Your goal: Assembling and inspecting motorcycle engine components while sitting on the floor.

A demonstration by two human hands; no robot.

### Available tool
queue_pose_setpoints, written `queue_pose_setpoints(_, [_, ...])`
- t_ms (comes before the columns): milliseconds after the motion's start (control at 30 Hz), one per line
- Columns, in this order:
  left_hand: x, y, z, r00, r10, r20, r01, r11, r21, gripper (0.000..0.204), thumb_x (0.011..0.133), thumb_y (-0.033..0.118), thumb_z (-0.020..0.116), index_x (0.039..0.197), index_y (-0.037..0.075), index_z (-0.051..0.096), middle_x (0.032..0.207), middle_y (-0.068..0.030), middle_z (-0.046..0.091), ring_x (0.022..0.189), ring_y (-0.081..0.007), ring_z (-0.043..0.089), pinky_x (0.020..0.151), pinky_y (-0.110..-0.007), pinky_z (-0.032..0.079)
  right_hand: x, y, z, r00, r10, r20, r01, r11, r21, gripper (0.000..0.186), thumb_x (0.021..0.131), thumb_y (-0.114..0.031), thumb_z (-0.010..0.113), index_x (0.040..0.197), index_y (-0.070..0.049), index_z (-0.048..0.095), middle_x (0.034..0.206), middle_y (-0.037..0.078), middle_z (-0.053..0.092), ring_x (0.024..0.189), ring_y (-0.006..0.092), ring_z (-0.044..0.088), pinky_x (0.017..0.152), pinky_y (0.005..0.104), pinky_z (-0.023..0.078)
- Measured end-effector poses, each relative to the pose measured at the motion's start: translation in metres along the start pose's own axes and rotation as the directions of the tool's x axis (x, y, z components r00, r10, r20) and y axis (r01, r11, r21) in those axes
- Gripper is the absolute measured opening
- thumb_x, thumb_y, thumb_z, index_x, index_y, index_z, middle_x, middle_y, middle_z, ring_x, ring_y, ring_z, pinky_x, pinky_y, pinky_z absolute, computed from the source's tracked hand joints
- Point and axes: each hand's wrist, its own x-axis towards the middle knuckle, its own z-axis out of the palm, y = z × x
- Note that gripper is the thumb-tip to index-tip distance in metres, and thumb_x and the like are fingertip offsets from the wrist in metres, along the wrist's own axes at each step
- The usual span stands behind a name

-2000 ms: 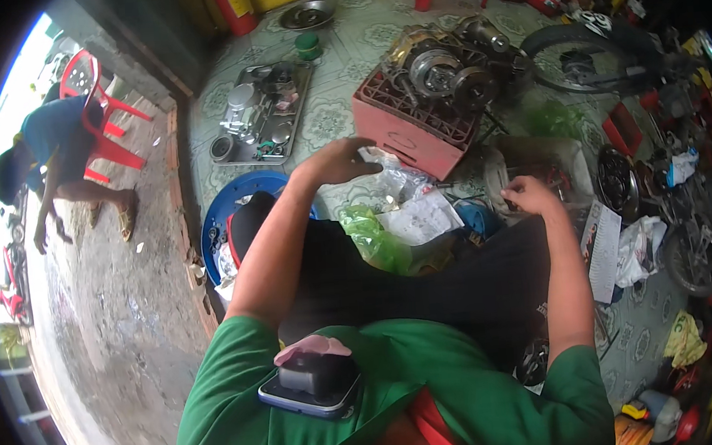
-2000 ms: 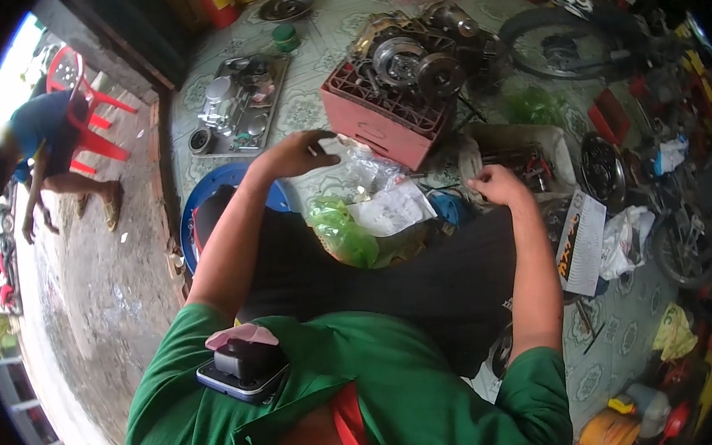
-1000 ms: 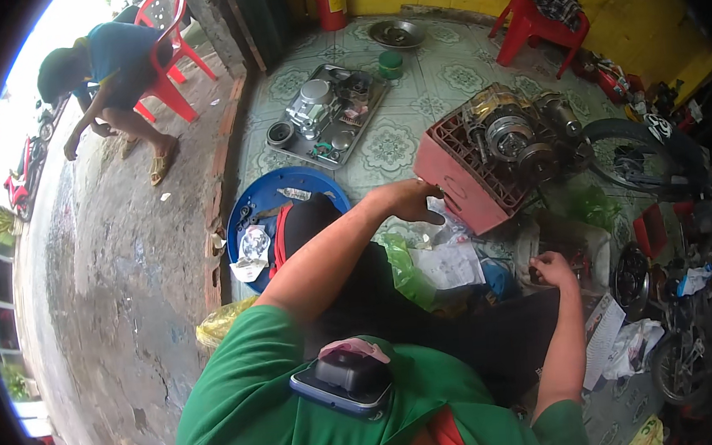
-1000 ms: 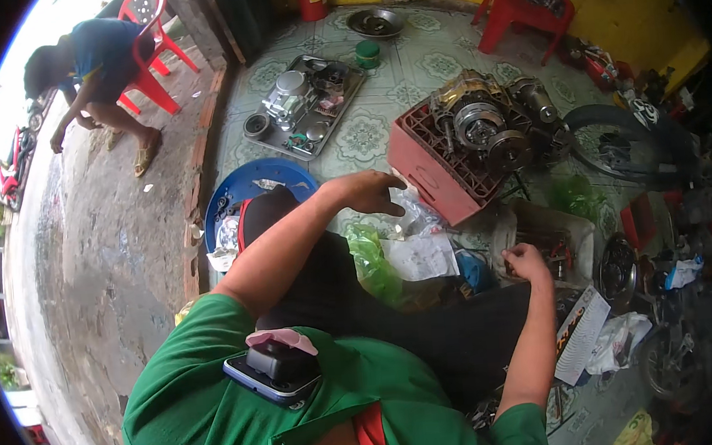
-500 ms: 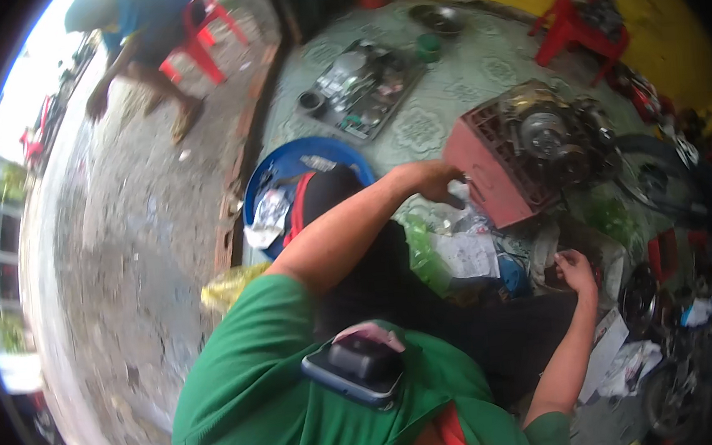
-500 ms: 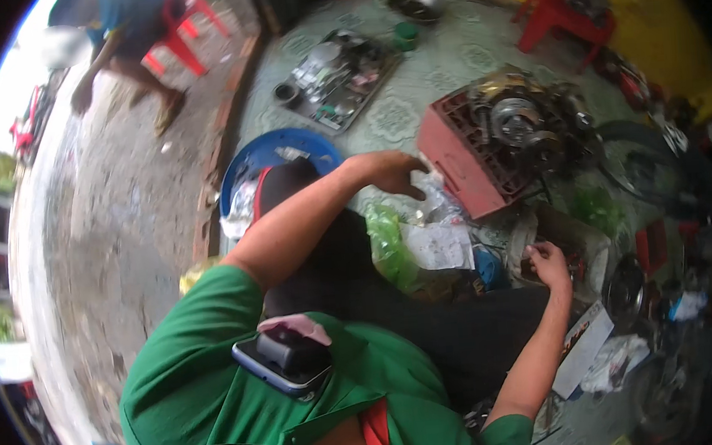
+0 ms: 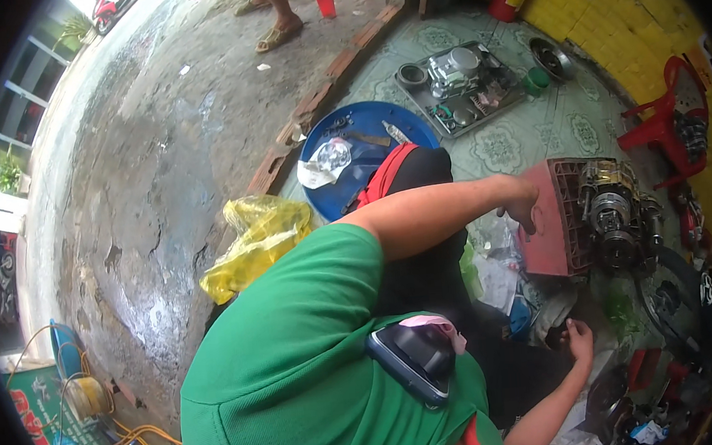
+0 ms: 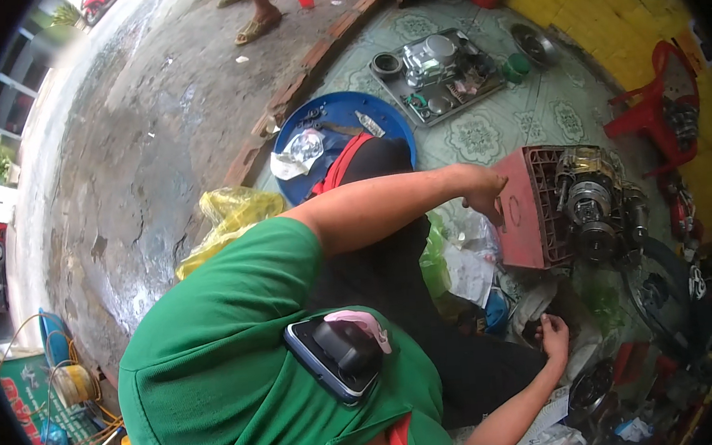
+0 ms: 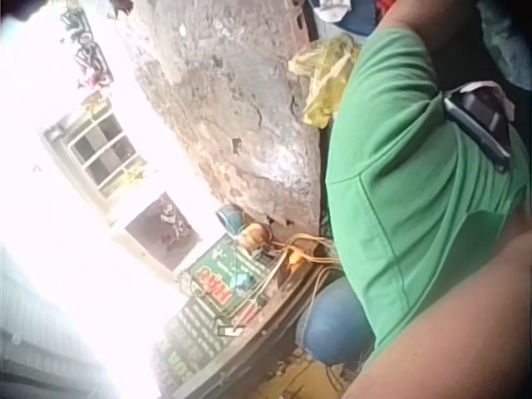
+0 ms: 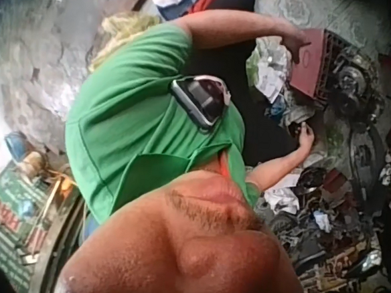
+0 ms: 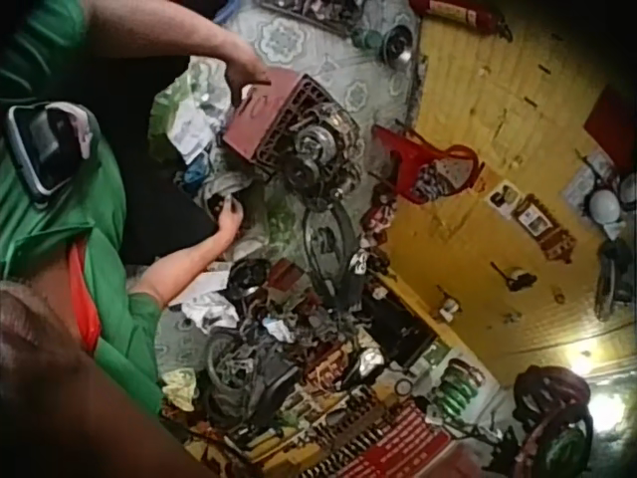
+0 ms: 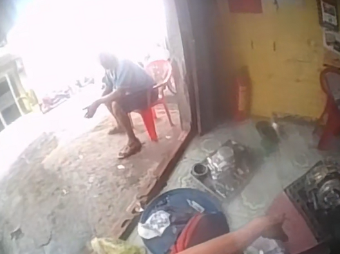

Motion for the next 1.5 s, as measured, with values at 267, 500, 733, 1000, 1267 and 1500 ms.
queue_pose_setpoints(267, [0.082,-0.018,-0.144,0.665,-0.303,-0.683,0.349,0.934,-0.075,0.074,0.072,0.024,0.073,0.139,0.005,0.048,0.113,-0.0162,0.069,0.107,-0.0306,0.067,0.084,-0.039,0.056,0.010,0.014,0.000,0.997,0.078,-0.017,-0.079,0.996,-0.039,0.030,0.093,-0.028,0.068,0.106,-0.001,0.064,0.075,0.007,0.063,0.060,0.0147,0.059,0.054,0.0289,0.053])
queue_pose_setpoints(500, [0.094,0.002,-0.172,0.781,-0.316,-0.539,0.344,0.938,-0.052,0.032,0.073,0.018,0.065,0.104,0.012,0.074,0.116,-0.0093,0.070,0.105,-0.0225,0.068,0.082,-0.036,0.056,-0.019,0.049,-0.005,0.992,0.119,-0.048,-0.120,0.993,-0.002,0.035,0.092,-0.031,0.068,0.107,0.000,0.064,0.075,0.007,0.064,0.061,0.0141,0.060,0.055,0.0291,0.053])
queue_pose_setpoints(733, [-0.053,-0.215,-0.044,0.582,-0.562,-0.588,0.466,0.822,-0.325,0.051,0.077,0.017,0.071,0.125,0.010,0.055,0.112,-0.0170,0.067,0.099,-0.0348,0.067,0.081,-0.046,0.055,0.005,0.077,-0.010,0.989,0.148,0.021,-0.144,0.982,-0.121,0.041,0.091,-0.037,0.069,0.107,0.000,0.063,0.073,0.008,0.064,0.059,0.0179,0.062,0.052,0.0317,0.053])
queue_pose_setpoints(1000, [-0.255,-0.238,0.224,0.057,-0.981,-0.187,0.843,0.148,-0.518,0.052,0.077,0.038,0.076,0.118,0.008,0.062,0.121,-0.0157,0.065,0.112,-0.0329,0.063,0.092,-0.043,0.052,0.042,0.094,0.002,0.992,0.088,0.087,-0.055,0.946,-0.320,0.042,0.090,-0.036,0.069,0.099,0.005,0.068,0.082,0.011,0.069,0.074,0.0166,0.062,0.069,0.0331,0.050])
queue_pose_setpoints(1267, [-0.246,-0.250,0.237,-0.492,-0.870,-0.025,0.390,-0.194,-0.900,0.063,0.078,0.028,0.075,0.125,-0.001,0.046,0.115,-0.0266,0.062,0.106,-0.0383,0.064,0.091,-0.045,0.052,0.008,0.084,0.001,0.988,0.140,0.060,-0.126,0.972,-0.196,0.035,0.092,-0.032,0.068,0.099,0.003,0.064,0.075,0.006,0.063,0.060,0.0156,0.060,0.054,0.0312,0.051])
queue_pose_setpoints(1500, [-0.297,-0.308,0.311,-0.105,-0.977,0.186,0.317,-0.210,-0.925,0.058,0.077,0.017,0.073,0.124,-0.005,0.048,0.117,-0.0256,0.062,0.108,-0.0386,0.063,0.079,-0.039,0.057,0.008,0.070,0.022,0.986,0.113,0.124,-0.088,0.978,-0.189,0.034,0.092,-0.032,0.069,0.095,0.002,0.065,0.076,0.005,0.061,0.063,0.0142,0.058,0.054,0.0304,0.051])
